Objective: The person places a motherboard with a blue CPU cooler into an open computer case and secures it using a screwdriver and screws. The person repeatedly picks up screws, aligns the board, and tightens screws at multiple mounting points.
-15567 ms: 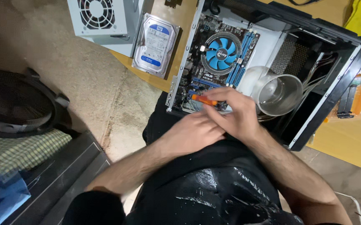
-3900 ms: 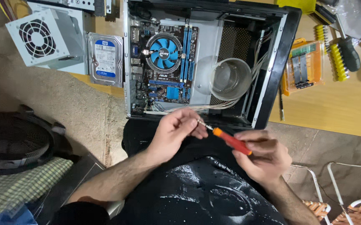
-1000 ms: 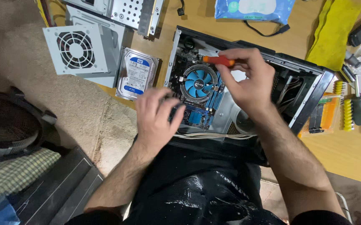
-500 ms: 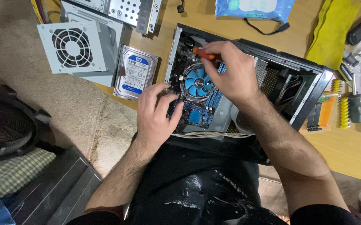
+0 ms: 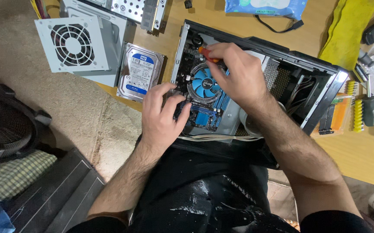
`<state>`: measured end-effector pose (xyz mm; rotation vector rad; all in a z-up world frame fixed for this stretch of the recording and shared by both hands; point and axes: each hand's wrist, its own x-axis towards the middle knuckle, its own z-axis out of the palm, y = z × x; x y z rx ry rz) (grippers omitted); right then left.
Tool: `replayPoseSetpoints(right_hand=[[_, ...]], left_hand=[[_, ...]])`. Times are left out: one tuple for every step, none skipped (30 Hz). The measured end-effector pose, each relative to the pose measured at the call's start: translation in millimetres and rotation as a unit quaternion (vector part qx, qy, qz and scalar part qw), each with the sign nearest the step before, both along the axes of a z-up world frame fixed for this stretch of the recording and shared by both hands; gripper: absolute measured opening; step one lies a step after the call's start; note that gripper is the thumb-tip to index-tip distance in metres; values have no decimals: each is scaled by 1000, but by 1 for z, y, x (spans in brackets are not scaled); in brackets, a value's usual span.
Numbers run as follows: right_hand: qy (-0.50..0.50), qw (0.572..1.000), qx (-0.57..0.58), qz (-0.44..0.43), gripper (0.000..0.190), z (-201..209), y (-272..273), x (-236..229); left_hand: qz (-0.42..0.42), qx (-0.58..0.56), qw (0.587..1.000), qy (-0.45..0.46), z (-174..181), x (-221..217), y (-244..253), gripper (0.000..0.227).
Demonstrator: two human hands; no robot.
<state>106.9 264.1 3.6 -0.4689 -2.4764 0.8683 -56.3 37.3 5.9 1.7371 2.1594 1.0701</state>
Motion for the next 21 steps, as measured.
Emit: replayPoseSetpoints(right_hand=[[10, 1000, -9, 8, 20, 2, -1, -1], [10, 1000, -9, 8, 20, 0, -1, 0], [-4, 1000, 0, 7, 20, -1, -2, 1], [-18, 1000, 10, 6, 20, -3, -2, 2], [-18, 1000, 9, 6, 20, -2, -3, 2], [-12, 1000, 17, 11, 19, -2, -3, 2], [-6, 1000, 24, 15, 18, -1, -3, 1], [-5, 1000, 24, 15, 18, -1, -2, 1], [1, 999, 30, 21, 18, -1, -2, 0], [7, 999, 36, 27, 18, -1, -2, 0], [6, 999, 36, 27, 18, -1, -2, 0], [3, 999, 38, 26, 17, -1, -2, 0], [0, 999, 40, 26, 16, -2, -3, 0], [0, 999, 40, 26, 16, -1, -3, -1], [0, 998, 52, 28, 16, -1, -2, -1], [0, 998, 63, 29, 16, 0, -2, -1], [0, 998, 63, 29, 16, 0, -3, 0], [-6, 998, 63, 28, 16, 1, -3, 0], [-11, 998, 62, 28, 16, 1, -3, 1], [-12, 998, 62, 28, 16, 0, -3, 0], [-16, 997, 71, 27, 16, 0, -3, 0]], left_hand=[[-1, 5, 1000, -3, 1, 0, 0, 19], [-1, 5, 1000, -3, 0, 0, 0, 19], [0, 3, 1000, 1, -2, 0, 0, 19], [0, 0, 1000, 4, -3, 1, -1, 20], [0, 0, 1000, 4, -2, 1, -1, 20], [1, 0, 1000, 5, -2, 1, -1, 20], [1, 1, 1000, 7, -2, 1, 0, 20], [1, 1, 1000, 7, -2, 0, 0, 20], [1, 2, 1000, 6, -2, 0, 0, 20], [1, 2, 1000, 5, -2, 0, 0, 20], [1, 2, 1000, 5, -2, 0, 0, 20], [0, 2, 1000, 1, -1, 0, 0, 20], [-1, 2, 1000, -3, -1, 0, 0, 20], [-1, 2, 1000, -3, -1, 0, 0, 20], [-1, 2, 1000, -1, -2, 0, 0, 20], [-2, 1, 1000, 1, -2, 0, 0, 20], [-2, 1, 1000, 1, -2, 0, -1, 20], [0, -1, 1000, 1, -2, 0, -1, 20], [2, -3, 1000, 2, -2, 1, -1, 20], [2, -3, 1000, 1, -1, 1, -1, 20], [3, -2, 1000, 1, -1, 1, 0, 20]])
